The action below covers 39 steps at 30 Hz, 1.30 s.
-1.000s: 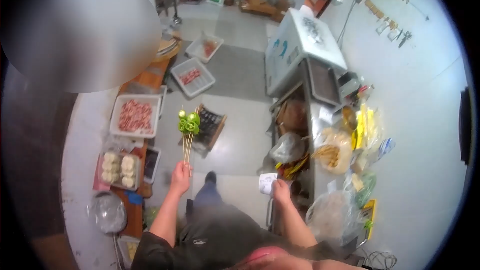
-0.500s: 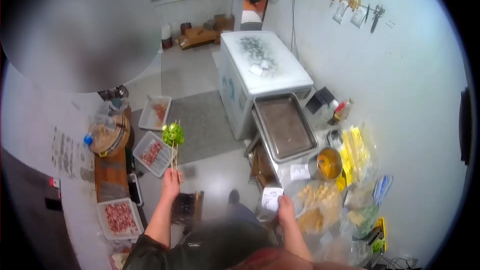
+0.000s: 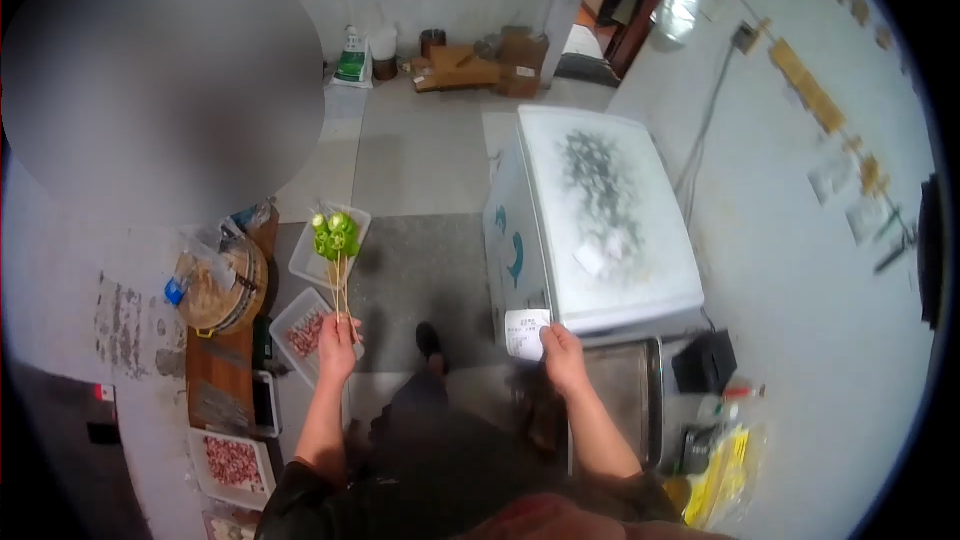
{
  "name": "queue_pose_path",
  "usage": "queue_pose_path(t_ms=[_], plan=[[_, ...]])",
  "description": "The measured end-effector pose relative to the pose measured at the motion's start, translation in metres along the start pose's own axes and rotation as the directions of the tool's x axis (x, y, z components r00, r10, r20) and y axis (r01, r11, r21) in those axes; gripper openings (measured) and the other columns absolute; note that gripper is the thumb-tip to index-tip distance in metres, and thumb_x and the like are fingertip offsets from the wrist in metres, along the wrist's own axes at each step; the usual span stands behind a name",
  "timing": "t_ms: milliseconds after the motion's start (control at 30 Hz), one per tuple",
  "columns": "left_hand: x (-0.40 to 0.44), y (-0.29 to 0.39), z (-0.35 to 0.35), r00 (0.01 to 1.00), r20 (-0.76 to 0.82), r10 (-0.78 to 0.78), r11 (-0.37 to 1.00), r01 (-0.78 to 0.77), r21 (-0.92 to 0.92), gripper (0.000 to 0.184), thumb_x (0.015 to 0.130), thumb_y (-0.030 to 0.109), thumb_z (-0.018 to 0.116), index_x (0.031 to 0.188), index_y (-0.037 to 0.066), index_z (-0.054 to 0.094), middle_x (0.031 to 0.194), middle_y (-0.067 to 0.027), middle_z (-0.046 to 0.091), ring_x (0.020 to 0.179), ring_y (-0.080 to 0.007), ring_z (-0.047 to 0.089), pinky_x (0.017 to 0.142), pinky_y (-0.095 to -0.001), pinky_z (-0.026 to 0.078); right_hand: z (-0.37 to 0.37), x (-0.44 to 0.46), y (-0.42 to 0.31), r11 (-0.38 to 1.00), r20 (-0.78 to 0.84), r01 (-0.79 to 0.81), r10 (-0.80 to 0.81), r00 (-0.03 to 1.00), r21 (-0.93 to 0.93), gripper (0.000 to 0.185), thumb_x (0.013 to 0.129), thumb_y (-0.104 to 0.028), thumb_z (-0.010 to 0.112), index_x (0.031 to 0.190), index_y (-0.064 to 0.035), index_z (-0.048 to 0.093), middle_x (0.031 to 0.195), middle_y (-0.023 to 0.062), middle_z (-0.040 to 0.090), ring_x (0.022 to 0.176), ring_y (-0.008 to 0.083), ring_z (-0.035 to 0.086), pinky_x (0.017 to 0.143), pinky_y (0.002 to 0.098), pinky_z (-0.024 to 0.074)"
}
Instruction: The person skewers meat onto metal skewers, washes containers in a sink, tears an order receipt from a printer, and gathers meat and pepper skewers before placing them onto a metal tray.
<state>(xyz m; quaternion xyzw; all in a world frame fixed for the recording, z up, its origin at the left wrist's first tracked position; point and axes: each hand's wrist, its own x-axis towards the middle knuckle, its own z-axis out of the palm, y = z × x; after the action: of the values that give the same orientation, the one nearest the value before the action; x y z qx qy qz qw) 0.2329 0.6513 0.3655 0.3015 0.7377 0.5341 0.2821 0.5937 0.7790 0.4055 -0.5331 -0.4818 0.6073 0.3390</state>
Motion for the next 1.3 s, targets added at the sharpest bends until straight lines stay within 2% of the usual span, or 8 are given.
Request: queue_pose_path(t_ms=[200, 433, 533, 600, 667, 733, 933, 1300], plan=[[0.177, 0.048, 0.028, 0.999, 0.002, -0.048, 0.996, 0.048, 0.075, 0.027, 0.098, 0.022, 0.038, 0.092, -0.001, 0.052, 0.08, -0.0092, 0.062, 0.061, -0.0125, 0.054, 0.06, -0.0284, 0.049, 0.063, 0.165, -0.071, 0.978, -0.025, -0.089, 0.086, 0.996, -0.188, 0.022, 0.093, -0.019, 0.049, 0.093, -0.0009, 0.062, 0.07, -0.0034, 0.054, 0.063, 0.0047, 0.045, 0.058, 0.0218, 0.0381], [0.378, 0.071, 0.047, 1.0, -0.009, 0.03, 0.999, -0.03, 0.024, 0.026, 0.098, 0.022, 0.039, 0.091, 0.001, 0.054, 0.073, -0.006, 0.06, 0.062, -0.0122, 0.054, 0.06, -0.0258, 0.045, 0.101, 0.326, -0.101, 0.999, -0.074, -0.05, 0.049, 0.996, -0.015, 0.023, 0.092, -0.02, 0.05, 0.085, -0.0006, 0.061, 0.065, -0.0057, 0.049, 0.06, 0.0038, 0.041, 0.054, 0.0225, 0.0358], [0.485, 0.082, 0.069, 0.992, -0.121, -0.024, 0.98, 0.0, -0.2, 0.027, 0.098, 0.021, 0.038, 0.09, 0.002, 0.055, 0.072, -0.0041, 0.059, 0.063, -0.0127, 0.053, 0.061, -0.0268, 0.044, 0.103, 0.456, -0.083, 0.995, -0.038, -0.074, 0.076, 0.996, 0.066, 0.021, 0.093, -0.019, 0.049, 0.091, -0.0028, 0.062, 0.071, -0.0028, 0.057, 0.062, 0.0049, 0.047, 0.058, 0.0207, 0.0385], [0.535, 0.084, 0.07, 0.99, -0.127, -0.059, 0.994, 0.046, -0.102, 0.027, 0.097, 0.023, 0.041, 0.09, 0.002, 0.056, 0.074, -0.0033, 0.058, 0.064, -0.0111, 0.052, 0.061, -0.0262, 0.044, 0.112, 0.52, -0.116, 0.977, -0.008, -0.032, 0.031, 0.999, -0.209, 0.024, 0.092, -0.022, 0.049, 0.099, -0.0026, 0.062, 0.088, 0.0032, 0.062, 0.079, 0.0118, 0.055, 0.074, 0.026, 0.0442], [0.58, 0.081, 0.066, 0.95, -0.286, -0.123, 0.992, 0.124, -0.014, 0.027, 0.096, 0.025, 0.043, 0.092, 0.002, 0.057, 0.074, -0.0038, 0.059, 0.065, -0.0099, 0.052, 0.062, -0.0254, 0.044, 0.145, 0.594, -0.158, 0.88, -0.037, 0.167, -0.205, 0.978, -0.443, 0.022, 0.091, -0.02, 0.051, 0.09, -0.0009, 0.061, 0.082, 0.0037, 0.059, 0.073, 0.0104, 0.051, 0.066, 0.0274, 0.0426], [0.628, 0.066, 0.062, 0.913, -0.399, -0.089, 0.995, 0.065, -0.075, 0.027, 0.094, 0.026, 0.047, 0.096, 0.001, 0.057, 0.075, -0.0049, 0.059, 0.065, -0.0086, 0.051, 0.061, -0.0245, 0.043, 0.181, 0.682, -0.177, 0.987, -0.037, -0.024, 0.018, 0.999, -0.161, 0.023, 0.092, -0.018, 0.049, 0.099, 0.0011, 0.06, 0.092, 0.0057, 0.062, 0.082, 0.0113, 0.054, 0.074, 0.0263, 0.0442], [0.738, 0.11, 0.054, 0.853, -0.492, -0.175, 0.937, -0.009, -0.35, 0.025, 0.094, 0.019, 0.046, 0.107, -0.002, 0.052, 0.086, -0.0081, 0.063, 0.069, -0.0107, 0.055, 0.066, -0.0251, 0.047, 0.322, 0.869, -0.276, 0.987, 0.475, 0.119, -0.053, 0.879, -0.111, 0.025, 0.094, -0.014, 0.045, 0.105, 0.0036, 0.058, 0.096, 0.006, 0.063, 0.085, 0.0113, 0.056, 0.078, 0.0253, 0.0445], [0.993, 0.129, -0.063, 0.687, -0.668, -0.284, 0.843, -0.154, -0.516, 0.017, 0.094, 0.013, 0.047, 0.106, 0.001, 0.05, 0.086, -0.0062, 0.061, 0.067, -0.0115, 0.056, 0.066, -0.0254, 0.047, 0.597, 1.029, -0.355, 0.967, 0.653, 0.102, 0.077, 0.753, -0.232, 0.023, 0.094, -0.013, 0.044, 0.104, 0.0035, 0.057, 0.097, 0.0064, 0.062, 0.088, 0.0126, 0.056, 0.079, 0.0258, 0.0446]])
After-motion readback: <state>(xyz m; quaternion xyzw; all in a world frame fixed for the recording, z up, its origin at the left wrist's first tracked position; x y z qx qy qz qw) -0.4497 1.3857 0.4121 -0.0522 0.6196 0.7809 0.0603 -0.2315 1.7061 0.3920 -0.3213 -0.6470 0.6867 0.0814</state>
